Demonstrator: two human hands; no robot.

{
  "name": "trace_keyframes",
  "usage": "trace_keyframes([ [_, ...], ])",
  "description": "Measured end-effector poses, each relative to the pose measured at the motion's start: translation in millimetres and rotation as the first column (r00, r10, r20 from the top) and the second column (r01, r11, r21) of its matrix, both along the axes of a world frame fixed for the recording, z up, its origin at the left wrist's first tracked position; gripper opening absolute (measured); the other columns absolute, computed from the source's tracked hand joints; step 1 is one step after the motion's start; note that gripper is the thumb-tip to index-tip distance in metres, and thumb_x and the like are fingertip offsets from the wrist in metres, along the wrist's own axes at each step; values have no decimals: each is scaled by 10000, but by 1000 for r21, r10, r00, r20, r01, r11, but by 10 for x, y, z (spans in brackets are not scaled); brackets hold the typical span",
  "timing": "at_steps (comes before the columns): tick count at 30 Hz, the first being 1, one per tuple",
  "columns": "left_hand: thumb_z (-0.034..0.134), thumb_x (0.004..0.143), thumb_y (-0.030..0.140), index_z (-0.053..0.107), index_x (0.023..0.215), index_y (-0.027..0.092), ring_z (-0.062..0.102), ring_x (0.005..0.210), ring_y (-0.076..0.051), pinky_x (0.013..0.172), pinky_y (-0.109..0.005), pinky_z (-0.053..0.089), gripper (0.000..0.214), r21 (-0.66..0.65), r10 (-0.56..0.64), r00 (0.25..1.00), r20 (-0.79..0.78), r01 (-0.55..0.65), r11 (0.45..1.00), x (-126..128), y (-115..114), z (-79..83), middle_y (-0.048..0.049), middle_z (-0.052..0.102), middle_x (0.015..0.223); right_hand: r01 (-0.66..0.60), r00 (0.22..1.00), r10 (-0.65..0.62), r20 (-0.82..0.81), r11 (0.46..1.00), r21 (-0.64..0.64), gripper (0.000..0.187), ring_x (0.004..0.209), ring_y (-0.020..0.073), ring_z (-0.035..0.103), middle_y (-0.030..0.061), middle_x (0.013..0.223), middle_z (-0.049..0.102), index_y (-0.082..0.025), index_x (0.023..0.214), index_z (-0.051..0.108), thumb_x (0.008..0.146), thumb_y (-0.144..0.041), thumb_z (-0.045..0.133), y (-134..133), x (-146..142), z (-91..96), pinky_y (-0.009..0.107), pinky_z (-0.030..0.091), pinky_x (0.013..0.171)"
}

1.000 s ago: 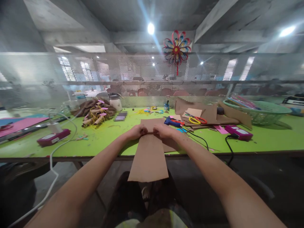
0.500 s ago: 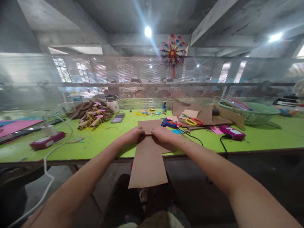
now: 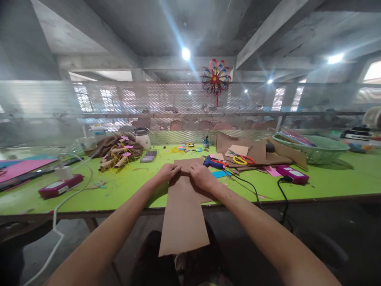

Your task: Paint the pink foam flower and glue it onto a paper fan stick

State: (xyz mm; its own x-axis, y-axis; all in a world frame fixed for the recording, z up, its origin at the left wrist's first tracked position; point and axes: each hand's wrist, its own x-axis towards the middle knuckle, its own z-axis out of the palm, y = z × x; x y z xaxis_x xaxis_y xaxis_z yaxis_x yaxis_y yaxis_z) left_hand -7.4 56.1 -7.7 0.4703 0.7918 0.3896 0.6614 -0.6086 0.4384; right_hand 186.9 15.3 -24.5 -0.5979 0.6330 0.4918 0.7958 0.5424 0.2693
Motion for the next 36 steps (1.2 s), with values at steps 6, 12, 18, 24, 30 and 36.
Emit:
trace_keyframes([
  [6, 456, 783, 495, 519, 532, 145, 318, 508, -99, 504, -241, 230, 435, -252, -54, 998, 22, 58, 966, -85, -27, 100, 25, 410, 495, -36, 998, 44, -49, 987, 158, 170, 849, 226, 436, 106, 828, 551, -121, 775, 601, 861, -142, 455, -26, -33, 35, 337, 348, 782],
  [12, 456, 754, 562, 542, 655, 137, 347, 541, -96, 514, -227, 253, 445, -353, -173, 981, 93, 195, 915, -117, -87, 102, 27, 440, 560, -59, 985, 83, -150, 986, 155, 164, 875, 229, 437, 109, 817, 542, -131, 760, 600, 849, -140, 463, -24, -40, 27, 355, 365, 806],
  [18, 492, 751, 539, 540, 623, 144, 371, 529, -102, 511, -233, 263, 418, -323, -176, 983, 52, 183, 928, -111, -68, 76, 21, 437, 538, -306, 752, 111, -650, 932, -195, 213, 891, 191, 532, 108, 984, 587, -151, 972, 606, 765, -194, 579, 15, 2, 33, 334, 437, 782],
  [24, 430, 806, 544, 589, 712, 139, 406, 530, -106, 518, -229, 289, 445, -284, -221, 974, 46, 225, 932, -90, -80, 64, 7, 494, 563, -455, 640, -78, -764, 763, -459, 235, 705, 149, 567, 54, 761, 635, -152, 767, 654, 782, -367, 561, 119, -6, 56, 249, 439, 601],
  [30, 473, 794, 485, 600, 719, 125, 414, 567, -107, 538, -227, 298, 389, -231, -199, 980, 7, 195, 953, -63, -115, 66, 6, 507, 601, -496, 619, -131, -774, 699, -515, 303, 493, 94, 463, 8, 560, 561, -136, 702, 641, 715, -438, 625, 176, 33, 4, 211, 336, 447],
  [36, 474, 801, 467, 617, 727, 120, 400, 555, -97, 527, -222, 290, 383, -226, -249, 968, 19, 247, 942, -49, -114, 51, 4, 509, 601, -607, 470, -269, -841, 593, -529, 285, 405, 69, 392, -30, 470, 487, -137, 698, 609, 674, -414, 675, 168, 95, -65, 200, 273, 395],
])
